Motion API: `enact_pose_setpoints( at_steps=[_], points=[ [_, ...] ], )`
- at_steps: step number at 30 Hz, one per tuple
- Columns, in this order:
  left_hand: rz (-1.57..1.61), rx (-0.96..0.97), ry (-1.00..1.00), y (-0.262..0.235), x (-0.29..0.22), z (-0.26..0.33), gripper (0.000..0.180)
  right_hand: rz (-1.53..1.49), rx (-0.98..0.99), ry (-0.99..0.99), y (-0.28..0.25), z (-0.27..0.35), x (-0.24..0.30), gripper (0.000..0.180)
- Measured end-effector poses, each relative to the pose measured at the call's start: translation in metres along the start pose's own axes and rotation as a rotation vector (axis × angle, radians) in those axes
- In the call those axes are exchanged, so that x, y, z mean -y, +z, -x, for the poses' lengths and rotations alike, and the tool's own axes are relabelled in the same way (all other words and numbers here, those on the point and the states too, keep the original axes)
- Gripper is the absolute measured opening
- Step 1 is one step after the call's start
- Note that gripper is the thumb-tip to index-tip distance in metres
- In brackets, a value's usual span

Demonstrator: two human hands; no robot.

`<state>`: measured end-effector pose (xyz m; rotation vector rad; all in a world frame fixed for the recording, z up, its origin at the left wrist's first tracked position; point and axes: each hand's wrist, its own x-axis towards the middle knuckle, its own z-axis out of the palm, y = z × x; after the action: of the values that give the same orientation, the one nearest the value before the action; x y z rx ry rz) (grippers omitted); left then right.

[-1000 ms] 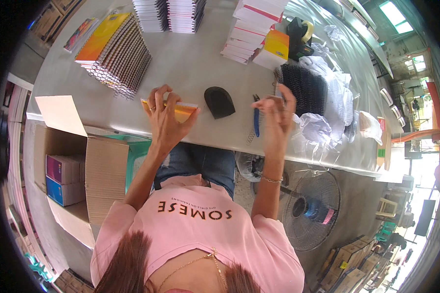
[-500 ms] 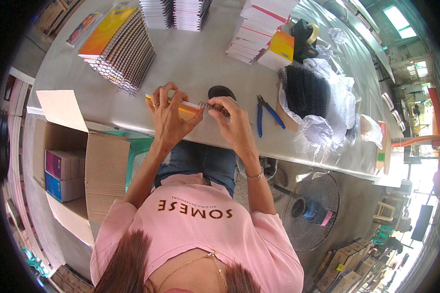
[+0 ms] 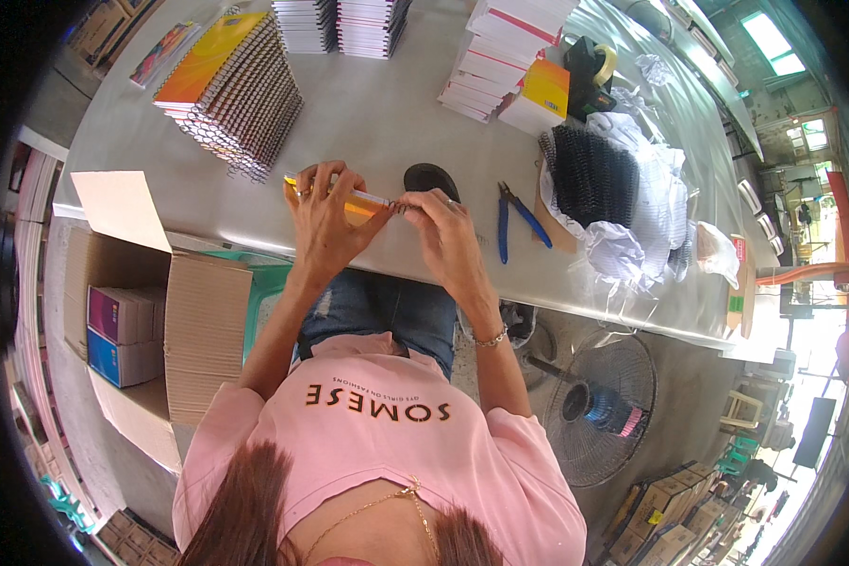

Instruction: The person assembles notebooks by hand and using pliers, by picking up a notepad, inserting a spiral binding, trimming the excess binding with pliers, and stacking the completed notebooks on a table.

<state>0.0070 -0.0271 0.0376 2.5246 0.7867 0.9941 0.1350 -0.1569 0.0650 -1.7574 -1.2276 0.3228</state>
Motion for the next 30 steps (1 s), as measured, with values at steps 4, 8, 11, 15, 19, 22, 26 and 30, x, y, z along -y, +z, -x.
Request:
enact_pose_setpoints(
  at_steps=[4,8,11,15,19,22,26,30],
  points=[
    [0.047,0.068,0.014,-0.004,0.004,0.0,0.044,0.09,-0.076,-0.022,0.0,-0.005,0.019,0.013],
    [0.168,-0.032,-0.009,-0.008,0.004,0.0,0.055,0.244,-0.028,-0.084,-0.002,-0.008,0.01,0.01],
    [0.261,-0.174,-0.113,-0.006,0.001,0.0,0.059,0.303,-0.034,-0.093,-0.001,-0.01,0.008,0.01],
    [0.292,-0.078,-0.171,-0.005,0.012,0.003,0.064,0.257,0.069,-0.053,-0.004,-0.01,0.004,0.008],
    [0.361,0.048,-0.188,-0.005,0.018,0.004,0.061,0.193,0.017,-0.059,-0.018,-0.017,-0.01,0.017],
    [0.363,-0.013,-0.102,-0.005,0.017,0.002,0.058,0.372,0.106,-0.09,-0.033,-0.013,-0.036,0.03],
    [0.412,0.073,-0.079,-0.014,0.026,0.002,0.059,0.181,0.436,0.307,-0.039,-0.016,-0.025,0.043],
    [0.37,0.105,0.016,-0.02,0.032,0.0,0.062,0.286,0.35,0.104,-0.031,-0.014,-0.027,0.052]
  ],
)
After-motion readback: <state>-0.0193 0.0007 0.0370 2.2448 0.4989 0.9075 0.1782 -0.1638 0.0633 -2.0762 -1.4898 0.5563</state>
